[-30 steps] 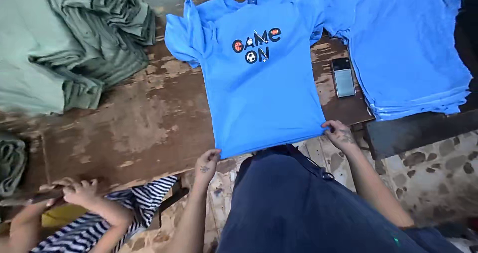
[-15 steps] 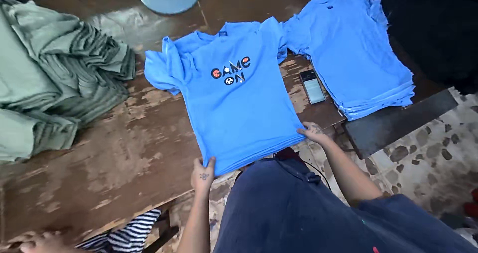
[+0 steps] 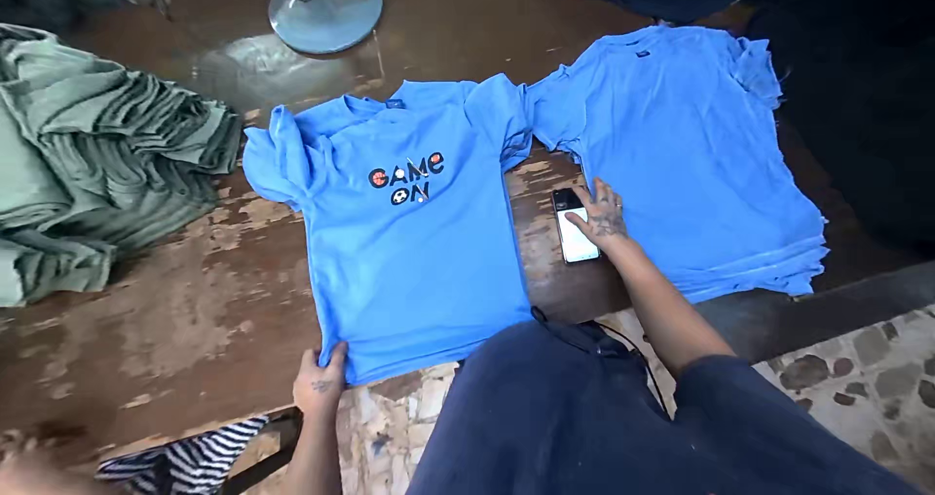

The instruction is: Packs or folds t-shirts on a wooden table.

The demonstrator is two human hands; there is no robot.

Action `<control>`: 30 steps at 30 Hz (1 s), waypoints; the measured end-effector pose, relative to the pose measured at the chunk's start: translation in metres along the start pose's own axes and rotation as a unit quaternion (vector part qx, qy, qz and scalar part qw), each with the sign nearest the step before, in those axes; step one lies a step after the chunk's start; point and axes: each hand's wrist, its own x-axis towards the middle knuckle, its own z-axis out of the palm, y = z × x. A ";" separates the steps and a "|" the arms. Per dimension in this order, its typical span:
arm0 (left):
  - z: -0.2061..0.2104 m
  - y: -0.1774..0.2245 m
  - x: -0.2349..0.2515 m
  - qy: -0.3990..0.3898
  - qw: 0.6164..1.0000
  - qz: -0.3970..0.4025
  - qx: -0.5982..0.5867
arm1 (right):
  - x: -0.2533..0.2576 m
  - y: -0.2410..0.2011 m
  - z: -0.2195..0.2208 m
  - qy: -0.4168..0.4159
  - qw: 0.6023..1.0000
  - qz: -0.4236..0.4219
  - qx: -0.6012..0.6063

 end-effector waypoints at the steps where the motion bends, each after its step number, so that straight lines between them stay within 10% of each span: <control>1: 0.001 0.002 0.000 0.003 1.000 -0.011 -0.006 | 0.005 0.004 0.005 -0.013 1.000 -0.010 0.000; 30: -0.002 0.014 0.008 -0.009 0.997 -0.074 -0.036 | -0.004 0.029 -0.008 -0.054 0.994 -0.022 0.088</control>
